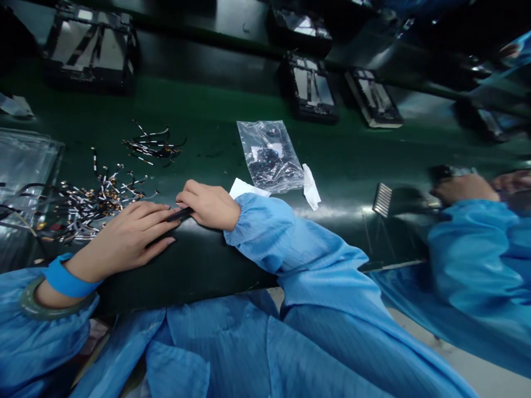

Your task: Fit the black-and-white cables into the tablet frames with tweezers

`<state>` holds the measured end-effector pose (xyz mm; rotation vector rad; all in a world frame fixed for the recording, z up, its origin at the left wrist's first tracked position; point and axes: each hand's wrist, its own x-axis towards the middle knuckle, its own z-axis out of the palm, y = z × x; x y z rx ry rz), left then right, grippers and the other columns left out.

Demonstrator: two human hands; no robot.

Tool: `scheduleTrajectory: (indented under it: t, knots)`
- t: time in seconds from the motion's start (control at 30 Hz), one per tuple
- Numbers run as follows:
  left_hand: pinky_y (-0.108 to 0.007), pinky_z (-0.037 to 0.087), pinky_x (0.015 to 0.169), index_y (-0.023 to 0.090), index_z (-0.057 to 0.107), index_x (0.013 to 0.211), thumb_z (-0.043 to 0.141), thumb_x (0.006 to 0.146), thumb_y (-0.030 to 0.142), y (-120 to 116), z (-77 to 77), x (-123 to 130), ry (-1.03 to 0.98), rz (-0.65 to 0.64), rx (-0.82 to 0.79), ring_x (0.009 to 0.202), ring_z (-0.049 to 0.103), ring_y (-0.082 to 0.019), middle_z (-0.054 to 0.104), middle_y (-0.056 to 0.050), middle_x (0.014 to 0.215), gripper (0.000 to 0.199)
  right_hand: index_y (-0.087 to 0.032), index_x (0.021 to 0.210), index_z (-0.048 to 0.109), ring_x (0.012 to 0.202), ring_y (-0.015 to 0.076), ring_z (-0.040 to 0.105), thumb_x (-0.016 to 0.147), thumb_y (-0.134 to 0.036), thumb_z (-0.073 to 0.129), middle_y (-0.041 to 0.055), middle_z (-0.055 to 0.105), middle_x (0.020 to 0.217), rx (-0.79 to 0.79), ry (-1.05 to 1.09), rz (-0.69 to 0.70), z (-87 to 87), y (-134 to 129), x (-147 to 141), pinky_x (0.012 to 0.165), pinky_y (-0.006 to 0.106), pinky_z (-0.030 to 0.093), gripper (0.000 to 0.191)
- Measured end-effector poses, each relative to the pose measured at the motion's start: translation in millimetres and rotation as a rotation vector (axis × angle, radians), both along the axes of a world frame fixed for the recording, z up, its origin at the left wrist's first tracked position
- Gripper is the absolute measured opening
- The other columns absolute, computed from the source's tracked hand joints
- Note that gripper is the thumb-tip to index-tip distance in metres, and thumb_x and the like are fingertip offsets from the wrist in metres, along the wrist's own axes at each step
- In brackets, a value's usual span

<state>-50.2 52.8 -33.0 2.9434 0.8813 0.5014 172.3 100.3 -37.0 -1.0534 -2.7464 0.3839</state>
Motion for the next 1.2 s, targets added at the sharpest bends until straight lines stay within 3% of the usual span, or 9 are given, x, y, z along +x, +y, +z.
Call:
scheduleTrajectory:
  t: [0.13, 0.37, 0.7, 0.9, 1.07, 1.2]
  knots:
    - [-0.049, 0.050, 0.089, 0.014, 0.067, 0.112, 0.050, 0.094, 0.028, 0.2, -0.4, 0.5, -0.011, -0.011, -0.016, 0.108, 0.061, -0.031, 0.069, -0.011, 0.121, 0.029, -0.014, 0.124, 0.060, 0.089, 0.0205, 0.057, 0.101, -0.025, 0.029, 0.0133, 0.064, 0.104, 0.157, -0.081, 0.113, -3.8, -9.0, 6.8, 0.058, 0.029, 0.037, 0.040]
    - [-0.049, 0.050, 0.090, 0.015, 0.067, 0.113, 0.048, 0.094, 0.026, -0.6, -0.6, 0.0, -0.004, 0.002, -0.046, 0.108, 0.061, -0.031, 0.070, -0.012, 0.120, 0.029, -0.007, 0.128, 0.057, 0.083, 0.0202, 0.057, 0.102, -0.015, 0.016, 0.0135, 0.066, 0.091, 0.263, -0.283, 0.155, 6.5, -20.8, -2.0, 0.052, 0.032, 0.035, 0.050]
    - [-0.047, 0.051, 0.091, 0.012, 0.066, 0.112, 0.050, 0.095, 0.027, -1.8, -0.3, 1.2, 0.010, 0.002, 0.012, 0.108, 0.062, -0.030, 0.069, -0.010, 0.123, 0.028, -0.007, 0.129, 0.056, 0.084, 0.0183, 0.058, 0.104, -0.016, 0.013, 0.0120, 0.064, 0.089, 0.243, -0.367, 0.130, 15.3, -26.8, -2.5, 0.052, 0.031, 0.034, 0.051]
    - [-0.049, 0.049, 0.095, 0.012, 0.064, 0.117, 0.044, 0.095, 0.022, -9.4, -2.1, 5.0, 0.088, 0.044, 0.091, 0.112, 0.062, -0.029, 0.068, -0.010, 0.125, 0.031, -0.003, 0.138, 0.047, 0.080, 0.0187, 0.063, 0.101, -0.011, 0.017, 0.0151, 0.064, 0.100, 0.112, -0.462, 0.042, 22.8, -39.2, -13.3, 0.050, 0.031, 0.036, 0.049]
    - [-0.049, 0.049, 0.096, 0.011, 0.064, 0.117, 0.046, 0.095, 0.022, -11.6, -0.5, 6.3, 0.105, 0.055, 0.096, 0.112, 0.062, -0.030, 0.068, -0.010, 0.125, 0.030, -0.008, 0.140, 0.047, 0.087, 0.0193, 0.063, 0.097, -0.018, 0.037, 0.0150, 0.061, 0.112, -0.001, -0.385, 0.089, 31.2, -22.9, -0.8, 0.062, 0.029, 0.043, 0.046]
    - [-0.049, 0.049, 0.096, 0.013, 0.065, 0.115, 0.048, 0.095, 0.024, -11.1, 0.3, 6.2, 0.097, 0.056, 0.095, 0.111, 0.062, -0.029, 0.068, -0.010, 0.125, 0.028, -0.013, 0.144, 0.044, 0.083, 0.0184, 0.062, 0.095, -0.020, 0.041, 0.0125, 0.061, 0.113, -0.008, -0.335, 0.040, 30.4, -13.9, 9.7, 0.060, 0.028, 0.041, 0.050]
